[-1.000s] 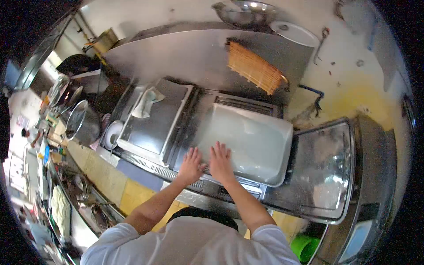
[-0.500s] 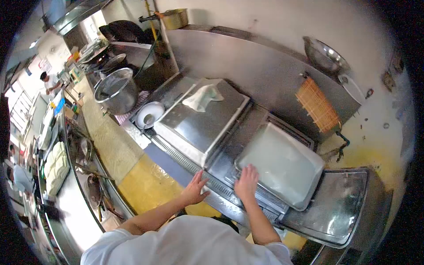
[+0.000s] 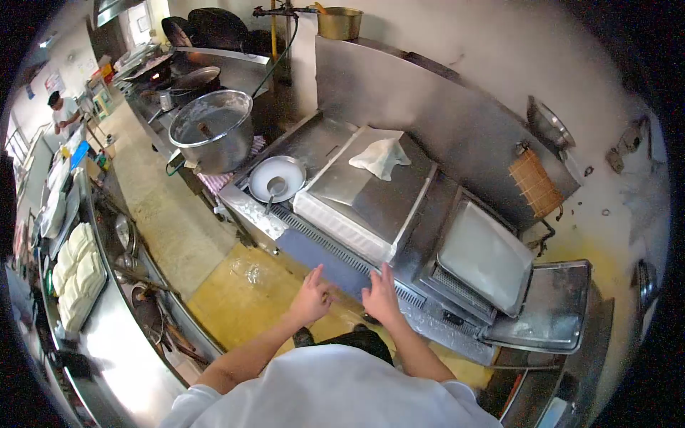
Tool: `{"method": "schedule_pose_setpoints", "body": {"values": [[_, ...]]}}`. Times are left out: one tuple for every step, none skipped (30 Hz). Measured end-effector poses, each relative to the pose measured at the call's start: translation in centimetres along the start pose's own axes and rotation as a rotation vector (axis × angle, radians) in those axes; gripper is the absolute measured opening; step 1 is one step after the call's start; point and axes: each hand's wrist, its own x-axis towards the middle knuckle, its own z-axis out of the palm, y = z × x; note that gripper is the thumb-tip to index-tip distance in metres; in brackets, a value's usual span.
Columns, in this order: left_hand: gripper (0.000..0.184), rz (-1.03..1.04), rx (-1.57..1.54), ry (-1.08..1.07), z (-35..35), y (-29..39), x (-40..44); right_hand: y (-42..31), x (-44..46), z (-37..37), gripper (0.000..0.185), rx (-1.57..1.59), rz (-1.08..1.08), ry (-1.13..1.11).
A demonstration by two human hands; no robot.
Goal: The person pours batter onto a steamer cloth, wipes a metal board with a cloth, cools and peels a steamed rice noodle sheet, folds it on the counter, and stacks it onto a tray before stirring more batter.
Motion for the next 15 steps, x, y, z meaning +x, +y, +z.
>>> {"method": "schedule_pose_setpoints", "body": {"values": [[0.039, 0.005, -0.012, 0.015, -0.5, -0.5, 0.2, -1.5, 0.4, -0.3, 0.063, -0.008, -0.037, -0.011], [0.039, 0.009, -0.024, 0.030, -0.9, -0.9, 0.4, -2.7, 0.8, -0.5, 0.063, -0.015, -0.075, -0.024], [0.039, -0.004, -0.044, 0.037, -1.5, -0.9, 0.8, -3.3, 1.4, -0.6, 0.061, -0.034, -0.099, -0.005], [0.040, -0.018, -0.062, 0.044, -2.1, -0.9, 1.1, -3.7, 2.0, -0.9, 0.061, -0.027, -0.089, 0.003], [0.040, -0.032, -0.077, 0.052, -2.7, -0.8, 1.6, -3.9, 2.8, -1.2, 0.061, -0.017, -0.080, 0.012], [0.039, -0.033, -0.094, 0.066, -3.1, -1.0, 2.0, -4.1, 3.7, -1.5, 0.061, -0.005, -0.072, 0.020], [0.039, -0.035, -0.110, 0.079, -3.4, -1.2, 2.4, -4.1, 4.8, -1.7, 0.061, -0.002, -0.050, 0.050], [0.038, -0.039, -0.124, 0.090, -3.7, -1.3, 2.8, -3.8, 5.8, -1.9, 0.061, 0.003, -0.027, 0.080], [0.038, -0.050, -0.135, 0.090, -4.1, -1.4, 3.1, -3.4, 6.9, -2.1, 0.061, 0.010, -0.003, 0.108], [0.038, -0.062, -0.143, 0.090, -4.5, -1.6, 3.3, -2.8, 8.3, -2.2, 0.062, 0.026, 0.006, 0.135], [0.038, -0.073, -0.148, 0.091, -4.9, -1.9, 3.7, -2.1, 9.9, -2.4, 0.062, 0.043, 0.013, 0.164], [0.037, -0.077, -0.153, 0.086, -5.2, -2.2, 4.1, -1.5, 11.7, -2.8, 0.062, 0.062, 0.019, 0.193], [0.036, -0.082, -0.157, 0.080, -5.6, -2.4, 4.4, -1.2, 13.6, -3.4, 0.061, 0.070, -0.021, 0.268], [0.035, -0.087, -0.158, 0.073, -6.2, -2.7, 4.9, -0.7, 15.7, -4.1, 0.060, 0.108, 0.005, 0.289], [0.035, -0.110, -0.167, 0.055, -7.0, -2.8, 5.6, -0.3, 17.9, -4.8, 0.059, 0.149, 0.033, 0.311]]}}
